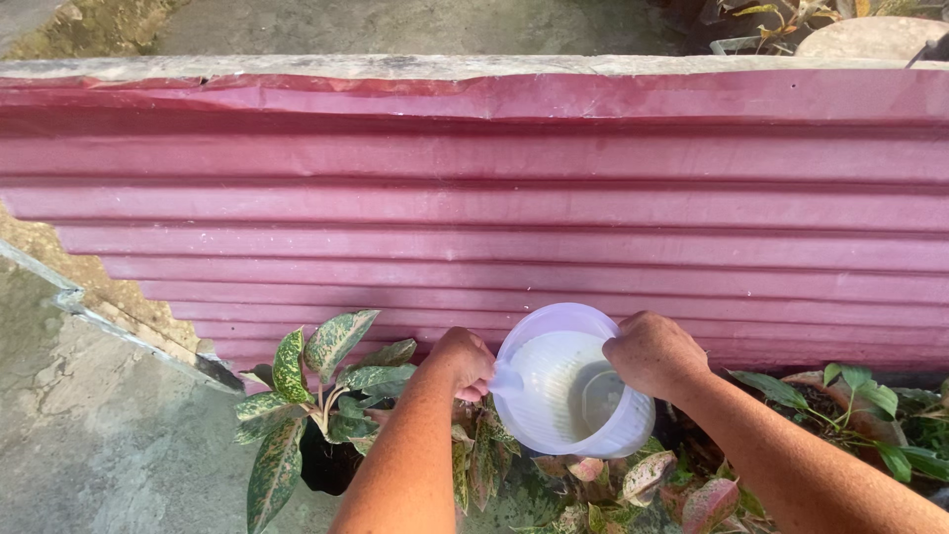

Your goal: The person scoops water from a large blue barrel using a plastic pitcher and pours the water into several potted plants near a red corrugated wall.

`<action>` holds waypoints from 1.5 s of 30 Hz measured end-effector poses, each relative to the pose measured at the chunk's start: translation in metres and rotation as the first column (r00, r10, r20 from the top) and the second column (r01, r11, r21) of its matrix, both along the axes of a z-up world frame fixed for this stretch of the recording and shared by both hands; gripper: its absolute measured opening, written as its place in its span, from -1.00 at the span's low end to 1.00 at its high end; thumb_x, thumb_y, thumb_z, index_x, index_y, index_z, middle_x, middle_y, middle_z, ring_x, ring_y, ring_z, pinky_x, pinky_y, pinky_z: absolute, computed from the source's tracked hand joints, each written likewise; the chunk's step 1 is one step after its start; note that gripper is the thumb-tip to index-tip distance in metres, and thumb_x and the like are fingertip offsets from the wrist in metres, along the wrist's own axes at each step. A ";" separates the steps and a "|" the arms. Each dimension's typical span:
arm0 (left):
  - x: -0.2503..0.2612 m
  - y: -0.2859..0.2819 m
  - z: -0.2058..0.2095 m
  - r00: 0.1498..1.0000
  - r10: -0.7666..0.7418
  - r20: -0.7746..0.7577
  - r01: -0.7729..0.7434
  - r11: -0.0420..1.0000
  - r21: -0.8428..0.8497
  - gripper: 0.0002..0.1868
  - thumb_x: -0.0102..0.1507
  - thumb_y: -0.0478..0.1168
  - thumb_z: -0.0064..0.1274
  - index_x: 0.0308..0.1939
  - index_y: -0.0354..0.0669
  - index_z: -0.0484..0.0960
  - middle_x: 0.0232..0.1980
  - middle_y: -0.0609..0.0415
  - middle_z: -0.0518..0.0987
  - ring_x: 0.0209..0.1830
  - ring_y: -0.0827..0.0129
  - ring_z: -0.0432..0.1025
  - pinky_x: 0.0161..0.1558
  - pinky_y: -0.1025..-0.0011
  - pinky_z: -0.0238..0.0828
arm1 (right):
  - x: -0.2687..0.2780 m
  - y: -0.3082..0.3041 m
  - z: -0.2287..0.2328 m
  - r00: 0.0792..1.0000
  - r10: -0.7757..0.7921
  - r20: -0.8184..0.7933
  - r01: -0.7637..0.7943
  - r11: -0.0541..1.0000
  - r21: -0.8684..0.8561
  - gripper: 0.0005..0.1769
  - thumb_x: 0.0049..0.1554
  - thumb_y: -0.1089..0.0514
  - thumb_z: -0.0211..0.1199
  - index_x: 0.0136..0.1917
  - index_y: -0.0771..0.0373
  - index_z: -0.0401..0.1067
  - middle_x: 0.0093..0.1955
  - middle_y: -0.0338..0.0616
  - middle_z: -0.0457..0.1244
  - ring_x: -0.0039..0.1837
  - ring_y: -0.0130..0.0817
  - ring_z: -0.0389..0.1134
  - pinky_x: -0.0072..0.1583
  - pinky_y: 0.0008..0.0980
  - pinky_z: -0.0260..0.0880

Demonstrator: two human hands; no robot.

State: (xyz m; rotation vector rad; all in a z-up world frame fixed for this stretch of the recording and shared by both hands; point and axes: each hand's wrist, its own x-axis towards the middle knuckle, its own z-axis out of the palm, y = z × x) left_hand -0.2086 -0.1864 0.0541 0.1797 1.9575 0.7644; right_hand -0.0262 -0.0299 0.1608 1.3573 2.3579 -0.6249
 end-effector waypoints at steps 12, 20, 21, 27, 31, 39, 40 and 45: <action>0.014 0.018 -0.004 0.994 -0.109 -0.032 0.107 0.993 -0.048 -0.77 0.20 -0.44 0.22 -0.05 -0.23 0.69 -0.03 -0.12 0.70 -0.16 0.30 0.62 -0.10 0.36 0.68 | 0.015 0.010 -0.001 1.000 -0.023 0.019 0.022 0.999 0.050 -0.59 0.07 0.08 0.11 0.11 0.06 0.66 0.02 -0.05 0.49 0.13 -0.18 0.51 0.28 -0.13 0.44; 0.022 0.008 -0.035 0.982 -0.188 0.021 0.189 0.980 -0.058 -0.73 0.14 -0.43 0.23 -0.08 -0.18 0.73 -0.08 -0.06 0.71 -0.18 0.32 0.61 -0.11 0.33 0.68 | 0.024 -0.001 -0.010 0.998 0.001 0.068 -0.004 0.999 0.044 -0.58 0.09 0.06 0.09 0.13 0.01 0.65 0.05 -0.09 0.48 0.17 -0.20 0.51 0.31 -0.13 0.43; 0.022 0.004 -0.035 0.980 -0.197 0.026 0.199 0.978 -0.068 -0.73 0.14 -0.44 0.24 -0.08 -0.18 0.73 -0.08 -0.05 0.71 -0.18 0.33 0.61 -0.11 0.33 0.67 | 0.022 -0.004 -0.011 0.996 -0.002 0.084 0.000 1.000 0.028 -0.57 0.10 0.06 0.08 0.15 0.00 0.64 0.05 -0.10 0.48 0.17 -0.22 0.52 0.30 -0.13 0.44; 0.008 -0.022 -0.029 0.982 -0.188 0.012 0.188 0.979 -0.080 -0.72 0.13 -0.44 0.25 -0.08 -0.18 0.72 -0.10 -0.05 0.71 -0.20 0.34 0.60 -0.10 0.30 0.64 | 0.008 -0.026 -0.004 0.998 0.037 0.059 -0.037 0.999 0.006 -0.57 0.10 0.09 0.10 0.16 -0.01 0.65 0.06 -0.11 0.47 0.17 -0.23 0.49 0.31 -0.13 0.42; -0.006 -0.031 -0.023 0.991 -0.128 -0.023 0.125 0.986 -0.112 -0.72 0.14 -0.42 0.23 -0.07 -0.13 0.74 -0.13 -0.03 0.72 -0.25 0.38 0.60 -0.12 0.36 0.66 | -0.008 -0.040 0.004 0.997 0.015 0.073 -0.012 0.999 -0.050 -0.58 0.16 0.11 0.03 0.18 0.02 0.61 0.04 -0.12 0.50 0.11 -0.31 0.56 0.24 -0.13 0.49; -0.024 -0.032 0.004 0.990 -0.096 -0.099 0.088 0.993 -0.082 -0.77 0.15 -0.44 0.23 -0.11 -0.19 0.74 -0.18 -0.05 0.71 -0.27 0.37 0.59 -0.11 0.35 0.67 | -0.023 -0.039 0.018 0.999 0.026 -0.021 -0.026 1.000 0.008 -0.54 0.10 0.11 0.07 0.20 0.01 0.62 0.07 -0.10 0.47 0.16 -0.25 0.50 0.28 -0.13 0.42; -0.024 -0.030 0.005 0.992 -0.079 -0.103 0.071 0.994 -0.078 -0.77 0.15 -0.44 0.23 -0.12 -0.19 0.74 -0.18 -0.03 0.71 -0.26 0.38 0.59 -0.11 0.36 0.67 | -0.023 -0.037 0.019 0.999 0.025 -0.031 -0.025 1.000 0.015 -0.54 0.10 0.10 0.07 0.20 0.00 0.62 0.07 -0.11 0.47 0.17 -0.25 0.49 0.29 -0.13 0.41; -0.022 -0.014 0.002 0.984 -0.135 -0.118 0.129 0.990 -0.052 -0.83 0.16 -0.42 0.21 -0.18 -0.20 0.77 -0.17 -0.05 0.72 -0.24 0.32 0.57 -0.09 0.32 0.65 | -0.017 -0.026 0.022 1.000 -0.004 -0.003 0.004 1.000 0.028 -0.55 0.09 0.10 0.08 0.17 -0.01 0.65 0.06 -0.10 0.49 0.17 -0.24 0.51 0.29 -0.13 0.43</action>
